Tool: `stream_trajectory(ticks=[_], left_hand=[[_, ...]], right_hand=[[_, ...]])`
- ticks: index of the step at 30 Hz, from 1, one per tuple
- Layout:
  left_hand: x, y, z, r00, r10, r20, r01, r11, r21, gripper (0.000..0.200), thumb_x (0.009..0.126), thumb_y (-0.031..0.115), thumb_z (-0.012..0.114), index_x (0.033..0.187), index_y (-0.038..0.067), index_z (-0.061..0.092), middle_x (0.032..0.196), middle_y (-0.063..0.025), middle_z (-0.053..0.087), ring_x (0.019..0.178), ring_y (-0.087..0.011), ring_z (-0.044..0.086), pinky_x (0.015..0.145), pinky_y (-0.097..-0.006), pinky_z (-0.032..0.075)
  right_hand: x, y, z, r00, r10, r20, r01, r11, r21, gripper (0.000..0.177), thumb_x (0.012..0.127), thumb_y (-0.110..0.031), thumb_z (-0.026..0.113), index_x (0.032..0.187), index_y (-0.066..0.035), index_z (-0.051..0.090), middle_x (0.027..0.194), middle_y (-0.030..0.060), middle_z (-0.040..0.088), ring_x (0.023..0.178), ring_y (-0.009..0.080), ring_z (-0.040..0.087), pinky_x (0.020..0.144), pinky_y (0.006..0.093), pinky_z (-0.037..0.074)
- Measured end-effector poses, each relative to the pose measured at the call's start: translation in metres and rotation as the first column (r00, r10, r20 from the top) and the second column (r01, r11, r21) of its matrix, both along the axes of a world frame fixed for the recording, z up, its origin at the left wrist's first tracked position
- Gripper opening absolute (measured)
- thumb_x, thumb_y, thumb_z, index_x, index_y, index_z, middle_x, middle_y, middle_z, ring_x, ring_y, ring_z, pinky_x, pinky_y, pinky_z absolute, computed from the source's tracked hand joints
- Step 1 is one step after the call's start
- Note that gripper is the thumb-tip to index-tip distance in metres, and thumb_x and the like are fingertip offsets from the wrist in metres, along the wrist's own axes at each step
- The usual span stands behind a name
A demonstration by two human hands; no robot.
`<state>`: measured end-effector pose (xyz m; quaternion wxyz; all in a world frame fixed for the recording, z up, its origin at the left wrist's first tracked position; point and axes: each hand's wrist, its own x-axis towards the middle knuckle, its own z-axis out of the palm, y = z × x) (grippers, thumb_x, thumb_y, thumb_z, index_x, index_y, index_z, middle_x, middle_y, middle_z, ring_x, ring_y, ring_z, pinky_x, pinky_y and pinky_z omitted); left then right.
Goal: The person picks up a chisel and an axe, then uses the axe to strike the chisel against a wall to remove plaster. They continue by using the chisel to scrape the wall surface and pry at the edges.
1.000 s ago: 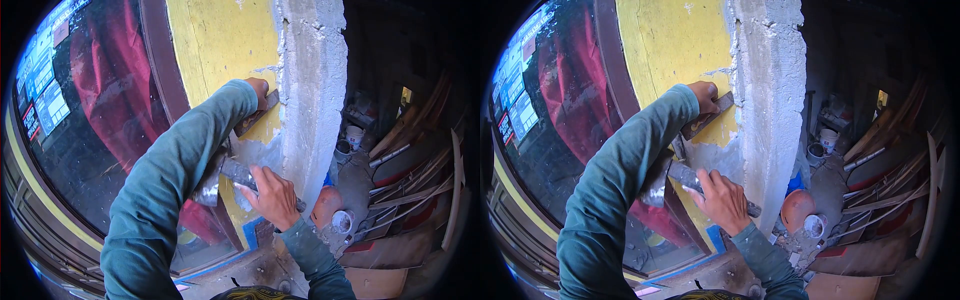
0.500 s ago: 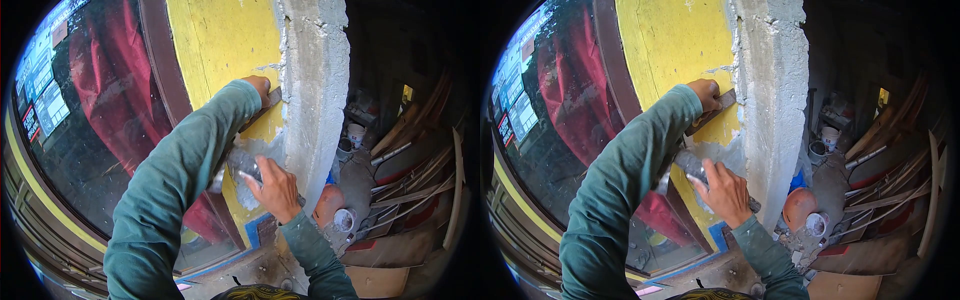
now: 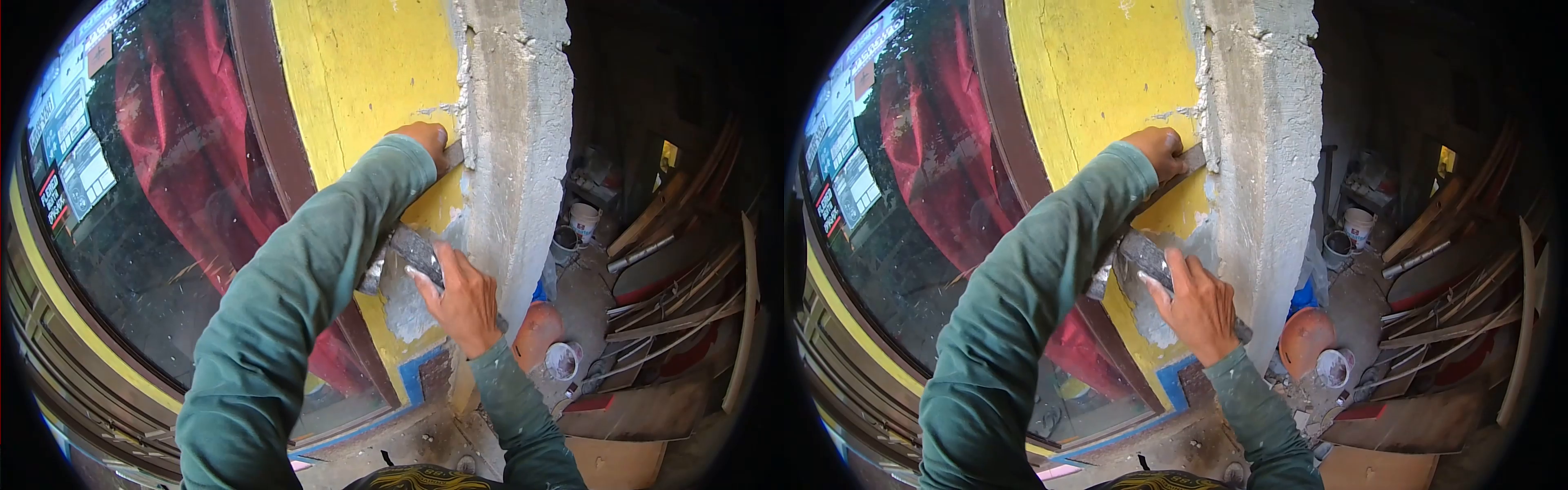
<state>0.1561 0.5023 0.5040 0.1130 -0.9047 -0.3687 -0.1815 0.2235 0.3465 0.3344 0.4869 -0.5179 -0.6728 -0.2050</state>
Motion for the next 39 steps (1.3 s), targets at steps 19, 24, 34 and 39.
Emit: stream_trajectory(ticks=[19,24,34,39], left_hand=[[-0.027,-0.022,0.047,0.994,-0.064,0.085,0.072,0.992,-0.100,0.026,0.084,0.021,0.065,0.088,-0.004,0.068,0.065,-0.0120,0.064,0.058,-0.0212,0.062,0.056,-0.0347,0.049],[-0.014,-0.013,0.053,0.999,-0.028,0.043,0.030,0.998,-0.047,0.025,0.082,0.020,0.065,0.086,-0.004,0.068,0.065,-0.0122,0.064,0.059,-0.0217,0.061,0.057,-0.0349,0.048],[-0.006,-0.009,0.067,0.997,-0.053,-0.063,0.041,0.982,-0.182,0.022,0.082,0.018,0.064,0.081,-0.004,0.067,0.060,-0.0098,0.062,0.054,-0.0196,0.059,0.054,-0.0349,0.046],[-0.006,-0.009,0.068,0.992,-0.076,-0.098,0.054,0.976,-0.211,0.020,0.084,0.017,0.063,0.081,-0.002,0.067,0.062,-0.0085,0.063,0.055,-0.0176,0.060,0.055,-0.0334,0.047]], right_hand=[[0.027,-0.043,-0.049,0.978,0.202,-0.053,-0.209,0.958,-0.198,0.044,0.082,-0.030,0.072,0.114,-0.006,0.054,0.084,0.0116,0.061,0.066,0.0321,0.064,0.053,0.0407,0.049],[0.038,-0.042,-0.037,0.976,0.215,-0.030,-0.216,0.959,-0.185,0.043,0.082,-0.031,0.072,0.113,-0.006,0.055,0.082,0.0116,0.061,0.066,0.0318,0.064,0.053,0.0400,0.049],[0.039,-0.026,0.013,0.980,0.196,0.030,-0.196,0.980,-0.025,0.040,0.084,-0.032,0.070,0.110,-0.006,0.055,0.077,0.0116,0.059,0.064,0.0305,0.064,0.050,0.0400,0.048],[0.022,-0.012,0.031,0.981,0.171,0.088,-0.171,0.985,-0.001,0.041,0.084,-0.033,0.069,0.111,-0.006,0.054,0.078,0.0124,0.058,0.064,0.0306,0.063,0.050,0.0399,0.048]])
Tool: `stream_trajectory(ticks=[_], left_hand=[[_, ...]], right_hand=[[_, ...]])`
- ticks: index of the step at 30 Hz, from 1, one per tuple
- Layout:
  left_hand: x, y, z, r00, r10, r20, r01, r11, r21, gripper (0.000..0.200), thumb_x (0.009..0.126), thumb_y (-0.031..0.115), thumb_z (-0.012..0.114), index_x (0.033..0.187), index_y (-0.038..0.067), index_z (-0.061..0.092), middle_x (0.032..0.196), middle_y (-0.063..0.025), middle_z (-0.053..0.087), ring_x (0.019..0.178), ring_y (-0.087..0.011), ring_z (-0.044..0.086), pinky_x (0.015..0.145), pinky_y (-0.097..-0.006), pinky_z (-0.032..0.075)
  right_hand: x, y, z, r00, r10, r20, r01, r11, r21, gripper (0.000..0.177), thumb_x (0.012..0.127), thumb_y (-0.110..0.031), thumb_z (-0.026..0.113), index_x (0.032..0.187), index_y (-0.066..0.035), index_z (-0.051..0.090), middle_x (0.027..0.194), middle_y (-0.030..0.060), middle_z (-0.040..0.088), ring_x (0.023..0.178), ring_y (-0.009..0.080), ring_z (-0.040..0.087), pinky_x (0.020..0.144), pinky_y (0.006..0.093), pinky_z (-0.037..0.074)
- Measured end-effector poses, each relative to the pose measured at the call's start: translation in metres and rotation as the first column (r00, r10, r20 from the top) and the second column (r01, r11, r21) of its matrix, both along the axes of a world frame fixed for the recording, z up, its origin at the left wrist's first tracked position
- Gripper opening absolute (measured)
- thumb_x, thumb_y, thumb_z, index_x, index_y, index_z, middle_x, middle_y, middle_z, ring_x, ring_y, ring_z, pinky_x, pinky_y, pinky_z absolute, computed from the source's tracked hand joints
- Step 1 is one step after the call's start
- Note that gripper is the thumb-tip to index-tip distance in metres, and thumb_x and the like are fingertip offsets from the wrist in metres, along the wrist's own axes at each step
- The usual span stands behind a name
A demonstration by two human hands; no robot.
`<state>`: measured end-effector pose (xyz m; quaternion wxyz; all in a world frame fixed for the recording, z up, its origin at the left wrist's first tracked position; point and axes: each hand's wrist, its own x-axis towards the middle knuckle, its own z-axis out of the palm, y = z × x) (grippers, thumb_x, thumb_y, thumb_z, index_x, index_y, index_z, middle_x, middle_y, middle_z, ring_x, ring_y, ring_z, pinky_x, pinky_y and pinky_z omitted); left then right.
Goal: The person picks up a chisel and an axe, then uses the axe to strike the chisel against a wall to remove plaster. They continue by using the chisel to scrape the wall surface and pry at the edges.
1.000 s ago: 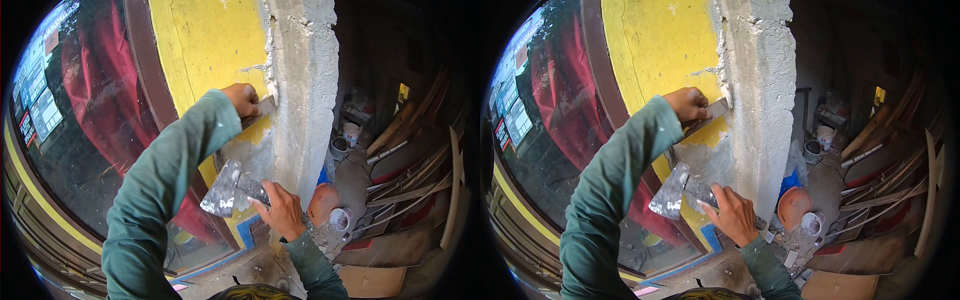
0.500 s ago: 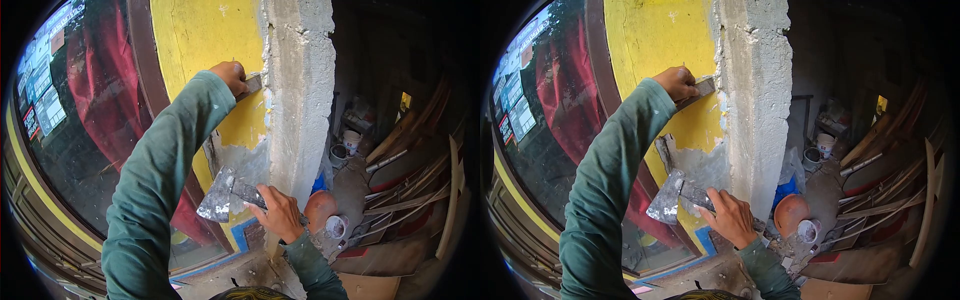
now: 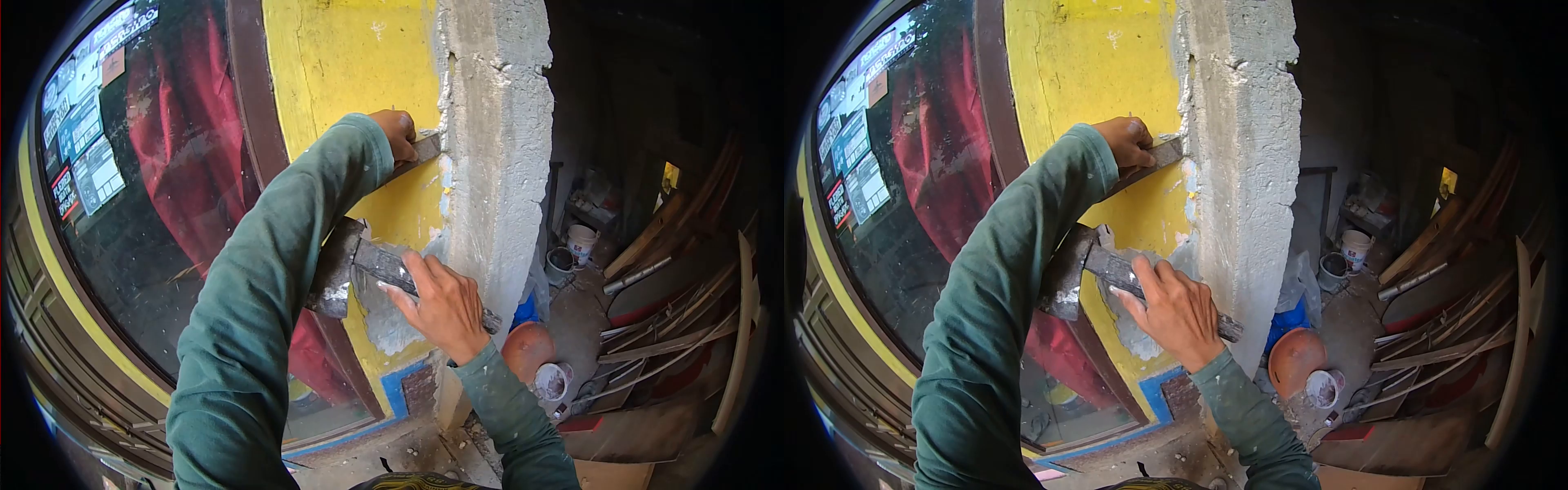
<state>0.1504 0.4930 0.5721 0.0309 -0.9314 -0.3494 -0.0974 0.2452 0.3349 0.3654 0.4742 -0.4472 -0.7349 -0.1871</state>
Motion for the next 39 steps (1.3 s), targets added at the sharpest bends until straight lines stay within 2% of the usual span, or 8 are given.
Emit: stream_trajectory(ticks=[8,12,19,23,27,31,35,39], left_hand=[[0.003,-0.002,0.004,0.998,0.051,-0.042,-0.054,0.996,-0.074,0.019,0.085,0.017,0.064,0.085,-0.001,0.067,0.065,-0.0081,0.065,0.058,-0.0173,0.061,0.058,-0.0344,0.048],[0.000,0.002,0.000,1.000,-0.001,-0.017,0.001,1.000,0.008,0.020,0.085,0.019,0.064,0.083,-0.001,0.067,0.065,-0.0083,0.066,0.058,-0.0180,0.062,0.059,-0.0346,0.048],[0.001,-0.004,0.003,0.999,0.018,-0.038,-0.017,0.999,0.035,0.021,0.084,0.020,0.065,0.080,-0.001,0.067,0.063,-0.0084,0.065,0.058,-0.0191,0.062,0.059,-0.0347,0.048],[0.001,0.001,0.001,1.000,-0.002,-0.007,0.002,0.999,0.036,0.020,0.084,0.019,0.064,0.081,-0.001,0.067,0.063,-0.0081,0.065,0.059,-0.0192,0.063,0.059,-0.0348,0.049],[0.001,0.004,-0.002,1.000,-0.007,-0.005,0.008,0.998,0.059,0.020,0.084,0.019,0.064,0.081,0.000,0.067,0.062,-0.0080,0.064,0.058,-0.0193,0.062,0.058,-0.0350,0.049],[0.001,-0.003,0.001,0.999,0.032,0.022,-0.033,0.998,0.060,0.021,0.084,0.020,0.064,0.080,0.000,0.067,0.061,-0.0079,0.064,0.057,-0.0194,0.061,0.058,-0.0348,0.048],[0.002,0.006,-0.003,1.000,-0.019,0.000,0.019,0.997,0.076,0.021,0.084,0.020,0.064,0.079,0.000,0.067,0.060,-0.0081,0.063,0.055,-0.0194,0.060,0.055,-0.0346,0.047],[0.000,0.004,0.000,0.998,0.016,0.054,-0.020,0.997,0.077,0.021,0.084,0.019,0.064,0.078,0.000,0.067,0.059,-0.0079,0.062,0.054,-0.0187,0.060,0.053,-0.0346,0.046]], right_hand=[[-0.030,0.016,0.009,0.992,0.028,0.122,-0.034,0.998,0.052,0.040,0.083,-0.030,0.069,0.110,-0.006,0.053,0.077,0.0137,0.056,0.064,0.0321,0.062,0.051,0.0414,0.049],[-0.026,0.025,0.017,0.991,-0.109,-0.075,0.110,0.994,0.017,0.038,0.084,-0.030,0.069,0.108,-0.006,0.052,0.076,0.0154,0.057,0.062,0.0348,0.062,0.050,0.0432,0.048],[-0.023,0.014,0.016,0.999,-0.035,0.010,0.035,0.999,-0.005,0.038,0.085,-0.031,0.068,0.108,-0.005,0.052,0.075,0.0154,0.056,0.061,0.0352,0.062,0.049,0.0431,0.048],[-0.031,0.014,0.024,0.993,-0.064,-0.096,0.063,0.998,-0.017,0.039,0.084,-0.030,0.070,0.110,-0.005,0.054,0.079,0.0151,0.060,0.065,0.0372,0.062,0.052,0.0451,0.048],[-0.025,0.008,0.025,0.998,-0.048,0.051,0.050,0.997,-0.055,0.040,0.084,-0.030,0.069,0.110,-0.005,0.053,0.077,0.0156,0.059,0.066,0.0381,0.062,0.052,0.0466,0.047],[-0.029,0.015,0.027,0.992,-0.104,-0.068,0.103,0.994,-0.022,0.040,0.083,-0.032,0.070,0.110,-0.006,0.054,0.076,0.0147,0.059,0.064,0.0331,0.064,0.051,0.0433,0.048],[-0.024,0.004,0.028,0.996,-0.064,0.065,0.067,0.997,-0.036,0.040,0.084,-0.030,0.070,0.111,-0.005,0.053,0.080,0.0163,0.061,0.066,0.0372,0.063,0.054,0.0454,0.048],[-0.028,0.012,0.033,0.989,-0.122,-0.078,0.122,0.993,-0.010,0.041,0.082,-0.029,0.071,0.111,-0.006,0.053,0.078,0.0155,0.059,0.065,0.0344,0.063,0.053,0.0425,0.049]])
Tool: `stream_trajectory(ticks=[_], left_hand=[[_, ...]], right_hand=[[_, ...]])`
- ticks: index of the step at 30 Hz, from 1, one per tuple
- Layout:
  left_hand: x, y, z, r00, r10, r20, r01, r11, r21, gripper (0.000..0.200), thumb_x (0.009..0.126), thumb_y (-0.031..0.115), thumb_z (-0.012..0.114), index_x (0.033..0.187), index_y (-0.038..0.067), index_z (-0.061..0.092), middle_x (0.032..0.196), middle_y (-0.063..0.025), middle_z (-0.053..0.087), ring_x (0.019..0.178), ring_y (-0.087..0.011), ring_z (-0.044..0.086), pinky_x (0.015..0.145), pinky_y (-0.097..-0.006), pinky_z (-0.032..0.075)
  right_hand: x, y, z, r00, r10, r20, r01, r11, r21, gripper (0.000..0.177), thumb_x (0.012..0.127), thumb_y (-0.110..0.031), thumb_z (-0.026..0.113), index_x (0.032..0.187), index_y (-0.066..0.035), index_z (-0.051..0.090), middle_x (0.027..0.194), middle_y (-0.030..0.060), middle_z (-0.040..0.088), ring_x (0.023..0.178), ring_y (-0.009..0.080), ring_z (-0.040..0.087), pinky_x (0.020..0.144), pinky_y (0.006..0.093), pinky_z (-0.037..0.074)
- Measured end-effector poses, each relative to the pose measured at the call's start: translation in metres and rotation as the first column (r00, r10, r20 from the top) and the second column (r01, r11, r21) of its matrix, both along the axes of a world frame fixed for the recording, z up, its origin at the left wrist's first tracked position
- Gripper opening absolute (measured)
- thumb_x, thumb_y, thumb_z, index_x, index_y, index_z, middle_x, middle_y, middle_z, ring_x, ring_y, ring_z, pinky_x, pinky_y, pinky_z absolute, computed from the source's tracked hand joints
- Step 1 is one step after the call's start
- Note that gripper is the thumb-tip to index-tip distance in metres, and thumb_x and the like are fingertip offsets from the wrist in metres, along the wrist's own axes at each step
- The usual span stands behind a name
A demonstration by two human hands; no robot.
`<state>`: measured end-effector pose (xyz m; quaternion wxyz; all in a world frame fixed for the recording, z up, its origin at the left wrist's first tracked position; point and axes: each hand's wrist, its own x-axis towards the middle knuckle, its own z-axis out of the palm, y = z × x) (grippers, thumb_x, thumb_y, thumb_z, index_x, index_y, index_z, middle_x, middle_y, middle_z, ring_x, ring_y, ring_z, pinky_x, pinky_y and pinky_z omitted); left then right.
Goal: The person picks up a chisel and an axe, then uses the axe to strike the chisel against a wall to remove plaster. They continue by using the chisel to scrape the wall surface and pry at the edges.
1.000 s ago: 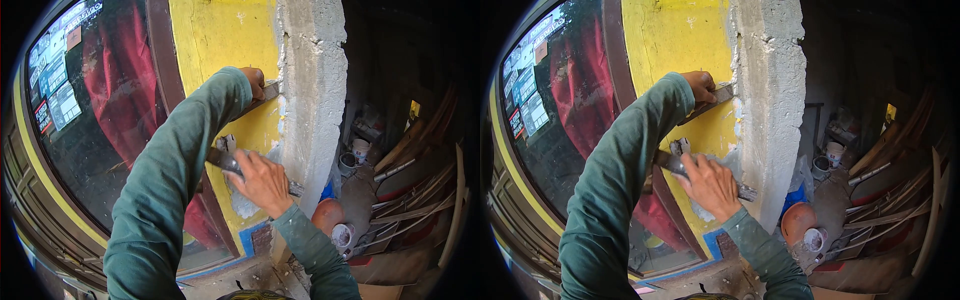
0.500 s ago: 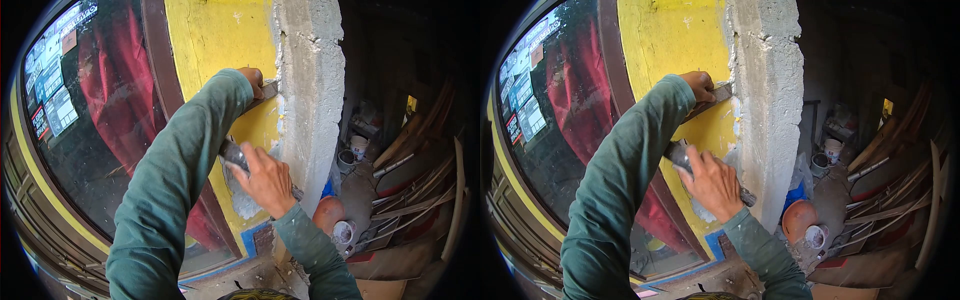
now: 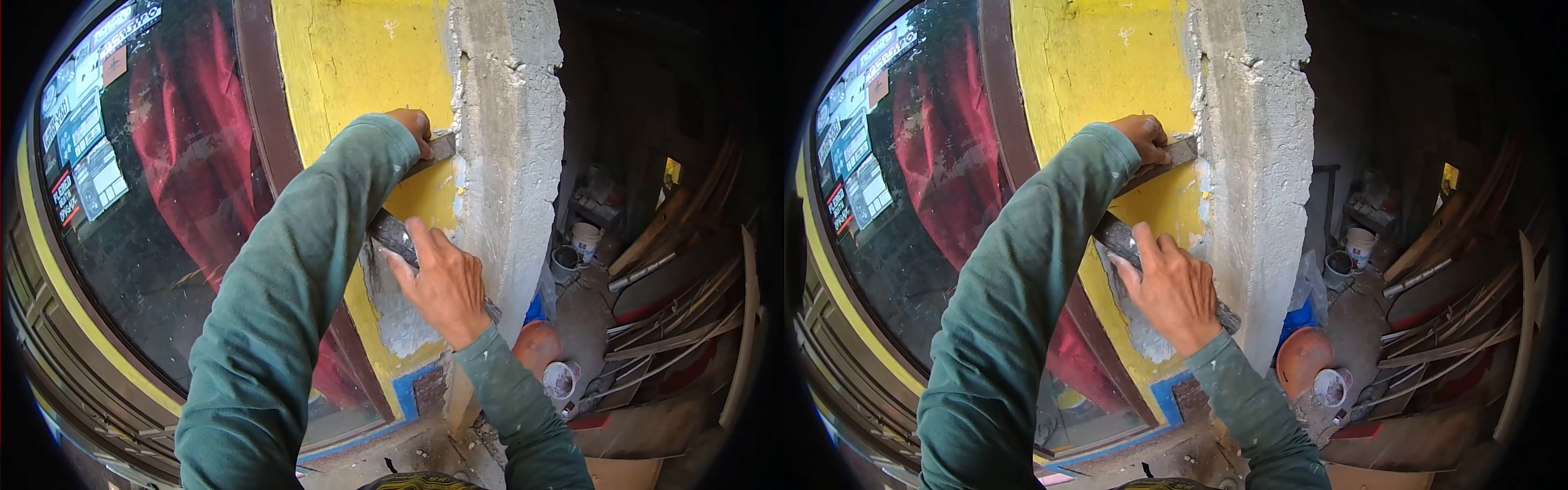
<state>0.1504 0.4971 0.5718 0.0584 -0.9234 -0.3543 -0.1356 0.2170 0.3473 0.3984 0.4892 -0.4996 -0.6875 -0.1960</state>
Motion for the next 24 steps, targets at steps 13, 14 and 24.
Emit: stream_trajectory(ticks=[13,14,24], left_hand=[[0.004,0.004,-0.003,0.999,-0.029,-0.039,0.028,0.999,-0.032,0.023,0.085,0.020,0.064,0.073,0.001,0.066,0.057,-0.0068,0.062,0.052,-0.0172,0.060,0.053,-0.0334,0.047],[0.002,0.002,-0.003,0.999,-0.024,-0.035,0.023,0.999,-0.046,0.023,0.085,0.020,0.064,0.072,0.001,0.066,0.057,-0.0068,0.062,0.053,-0.0172,0.060,0.053,-0.0332,0.047],[0.000,0.005,-0.005,0.998,-0.016,0.059,0.015,1.000,0.020,0.024,0.084,0.023,0.066,0.081,0.000,0.068,0.061,-0.0085,0.063,0.056,-0.0185,0.061,0.056,-0.0344,0.048]], right_hand=[[0.003,-0.010,-0.001,0.983,0.042,0.179,-0.029,0.997,-0.071,0.041,0.082,-0.029,0.071,0.112,-0.008,0.053,0.081,0.0144,0.059,0.068,0.0353,0.064,0.057,0.0452,0.050],[0.005,-0.007,0.002,0.983,0.044,0.180,-0.031,0.997,-0.076,0.041,0.082,-0.029,0.071,0.112,-0.008,0.053,0.081,0.0144,0.059,0.068,0.0353,0.064,0.057,0.0452,0.050],[0.015,0.001,0.012,0.994,-0.055,0.099,0.059,0.998,-0.039,0.039,0.082,-0.029,0.070,0.110,-0.007,0.053,0.078,0.0158,0.058,0.066,0.0359,0.063,0.054,0.0463,0.049]])
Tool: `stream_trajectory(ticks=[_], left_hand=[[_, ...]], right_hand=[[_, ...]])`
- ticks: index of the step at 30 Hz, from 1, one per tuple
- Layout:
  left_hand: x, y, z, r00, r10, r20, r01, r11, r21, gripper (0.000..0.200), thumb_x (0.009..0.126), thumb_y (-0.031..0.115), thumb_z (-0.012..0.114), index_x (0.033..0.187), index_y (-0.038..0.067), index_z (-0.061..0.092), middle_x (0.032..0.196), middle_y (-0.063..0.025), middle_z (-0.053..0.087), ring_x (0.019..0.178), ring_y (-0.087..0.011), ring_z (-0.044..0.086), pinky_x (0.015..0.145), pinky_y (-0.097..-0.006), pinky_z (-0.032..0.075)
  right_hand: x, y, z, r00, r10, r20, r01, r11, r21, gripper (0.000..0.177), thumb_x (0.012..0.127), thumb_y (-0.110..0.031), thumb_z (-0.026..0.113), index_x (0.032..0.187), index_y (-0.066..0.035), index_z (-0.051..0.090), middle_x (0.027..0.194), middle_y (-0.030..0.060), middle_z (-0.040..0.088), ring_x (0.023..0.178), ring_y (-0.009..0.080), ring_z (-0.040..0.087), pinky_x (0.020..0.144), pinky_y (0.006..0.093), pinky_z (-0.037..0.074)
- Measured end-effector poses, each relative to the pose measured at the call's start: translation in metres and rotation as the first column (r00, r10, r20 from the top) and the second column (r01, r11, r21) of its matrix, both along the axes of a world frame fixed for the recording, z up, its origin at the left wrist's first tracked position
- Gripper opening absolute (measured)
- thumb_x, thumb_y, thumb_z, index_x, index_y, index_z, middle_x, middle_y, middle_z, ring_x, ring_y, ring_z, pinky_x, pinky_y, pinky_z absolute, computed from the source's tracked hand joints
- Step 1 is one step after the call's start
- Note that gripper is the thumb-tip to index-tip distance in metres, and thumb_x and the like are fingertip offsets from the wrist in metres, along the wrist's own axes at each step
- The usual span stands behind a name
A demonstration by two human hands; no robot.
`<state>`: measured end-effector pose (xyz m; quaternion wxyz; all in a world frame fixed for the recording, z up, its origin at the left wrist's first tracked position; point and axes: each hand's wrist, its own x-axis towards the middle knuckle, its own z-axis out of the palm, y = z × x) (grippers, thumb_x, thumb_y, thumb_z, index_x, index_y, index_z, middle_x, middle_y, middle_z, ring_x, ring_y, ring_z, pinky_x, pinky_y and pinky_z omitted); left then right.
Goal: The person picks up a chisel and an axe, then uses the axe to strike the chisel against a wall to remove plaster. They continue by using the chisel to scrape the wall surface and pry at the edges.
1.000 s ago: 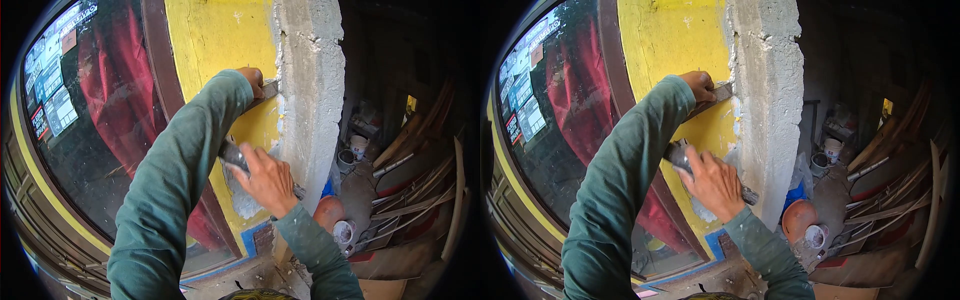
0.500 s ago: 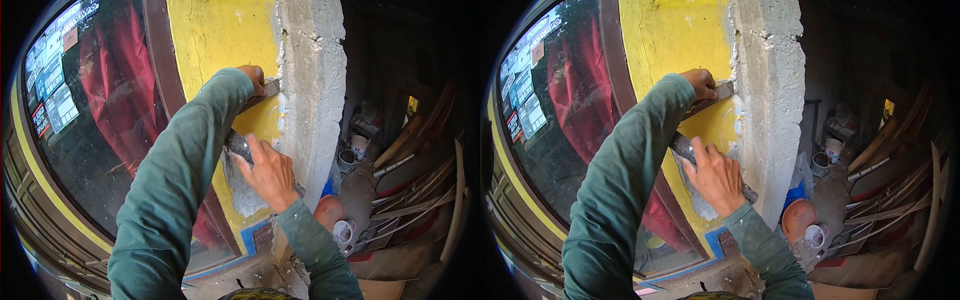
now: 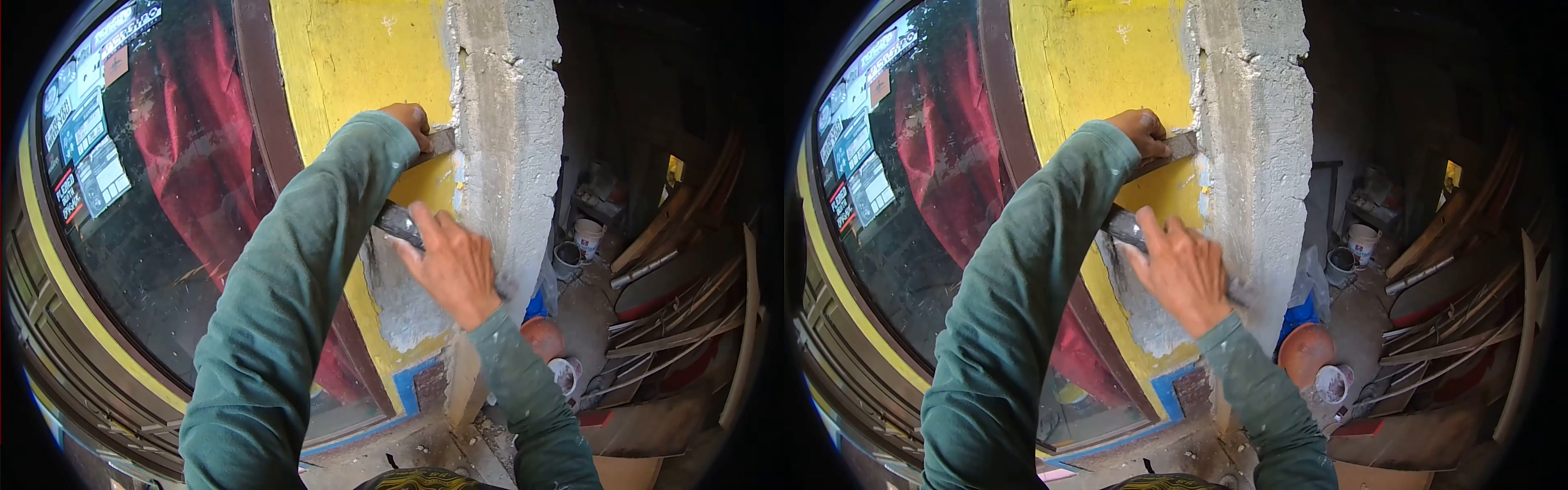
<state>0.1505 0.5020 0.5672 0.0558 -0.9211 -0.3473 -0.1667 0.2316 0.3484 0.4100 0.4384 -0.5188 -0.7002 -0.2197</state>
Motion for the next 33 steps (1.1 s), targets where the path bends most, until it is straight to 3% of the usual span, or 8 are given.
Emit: stream_trajectory(ticks=[2,8,15,17,20,29,32,33], left_hand=[[0.001,-0.003,-0.002,1.000,0.019,-0.003,-0.019,1.000,-0.006,0.024,0.084,0.024,0.066,0.080,0.000,0.068,0.060,-0.0087,0.062,0.056,-0.0184,0.060,0.056,-0.0342,0.048],[-0.003,-0.009,0.004,0.999,0.011,-0.030,-0.013,0.997,-0.074,0.026,0.083,0.023,0.065,0.073,-0.001,0.065,0.058,-0.0079,0.060,0.054,-0.0174,0.058,0.055,-0.0336,0.047],[-0.008,-0.013,0.029,0.999,0.032,-0.015,-0.033,0.996,-0.082,0.027,0.085,0.024,0.064,0.072,0.000,0.066,0.059,-0.0077,0.061,0.054,-0.0168,0.057,0.054,-0.0333,0.045],[0.000,-0.011,0.036,0.991,0.042,-0.124,-0.056,0.992,-0.116,0.027,0.087,0.023,0.064,0.072,0.000,0.066,0.060,-0.0077,0.062,0.054,-0.0162,0.058,0.055,-0.0328,0.046],[0.003,-0.010,0.038,0.986,0.087,-0.144,-0.107,0.984,-0.143,0.025,0.087,0.022,0.064,0.074,0.000,0.067,0.062,-0.0075,0.064,0.055,-0.0159,0.059,0.055,-0.0323,0.046],[0.005,-0.020,0.042,0.964,0.107,-0.242,-0.171,0.949,-0.264,0.021,0.090,0.017,0.061,0.076,0.002,0.064,0.061,-0.0080,0.063,0.055,-0.0185,0.063,0.054,-0.0346,0.051],[0.003,-0.011,0.041,0.969,0.091,-0.229,-0.153,0.951,-0.270,0.021,0.089,0.018,0.061,0.077,0.001,0.064,0.061,-0.0079,0.063,0.056,-0.0177,0.062,0.055,-0.0341,0.050],[0.003,-0.007,0.039,0.978,0.064,-0.197,-0.114,0.961,-0.252,0.021,0.089,0.019,0.062,0.078,0.001,0.064,0.061,-0.0076,0.062,0.056,-0.0171,0.061,0.055,-0.0339,0.049]], right_hand=[[-0.017,-0.005,-0.005,0.996,0.041,-0.074,-0.041,0.999,0.012,0.040,0.082,-0.029,0.070,0.110,-0.007,0.053,0.078,0.0156,0.058,0.065,0.0362,0.063,0.054,0.0459,0.049],[-0.012,-0.019,-0.022,0.981,0.157,0.110,-0.156,0.988,-0.022,0.043,0.080,-0.030,0.072,0.113,-0.007,0.055,0.080,0.0145,0.059,0.066,0.0338,0.064,0.054,0.0425,0.050],[0.021,-0.023,-0.048,0.983,0.165,-0.083,-0.162,0.986,0.040,0.036,0.086,-0.032,0.068,0.107,-0.006,0.055,0.073,0.0131,0.059,0.060,0.0321,0.063,0.049,0.0411,0.048],[0.021,-0.031,-0.044,0.984,0.143,-0.103,-0.140,0.989,0.037,0.038,0.086,-0.032,0.068,0.109,-0.005,0.055,0.074,0.0132,0.059,0.061,0.0321,0.064,0.049,0.0414,0.048],[0.001,-0.029,-0.025,0.992,0.117,0.036,-0.116,0.993,-0.021,0.040,0.086,-0.033,0.067,0.111,-0.004,0.053,0.078,0.0143,0.059,0.063,0.0325,0.064,0.050,0.0416,0.049],[-0.046,-0.014,-0.010,0.969,0.214,0.120,-0.229,0.966,0.123,0.038,0.084,-0.033,0.068,0.104,-0.003,0.057,0.076,0.0150,0.056,0.065,0.0331,0.064,0.053,0.0418,0.050],[-0.033,-0.008,-0.001,0.985,0.153,0.081,-0.160,0.983,0.089,0.036,0.085,-0.032,0.067,0.105,-0.004,0.056,0.075,0.0159,0.057,0.065,0.0338,0.064,0.053,0.0417,0.050],[-0.029,-0.007,0.006,0.995,0.096,-0.039,-0.095,0.995,0.028,0.034,0.085,-0.030,0.067,0.097,-0.004,0.050,0.073,0.0196,0.057,0.063,0.0373,0.063,0.054,0.0454,0.050]])
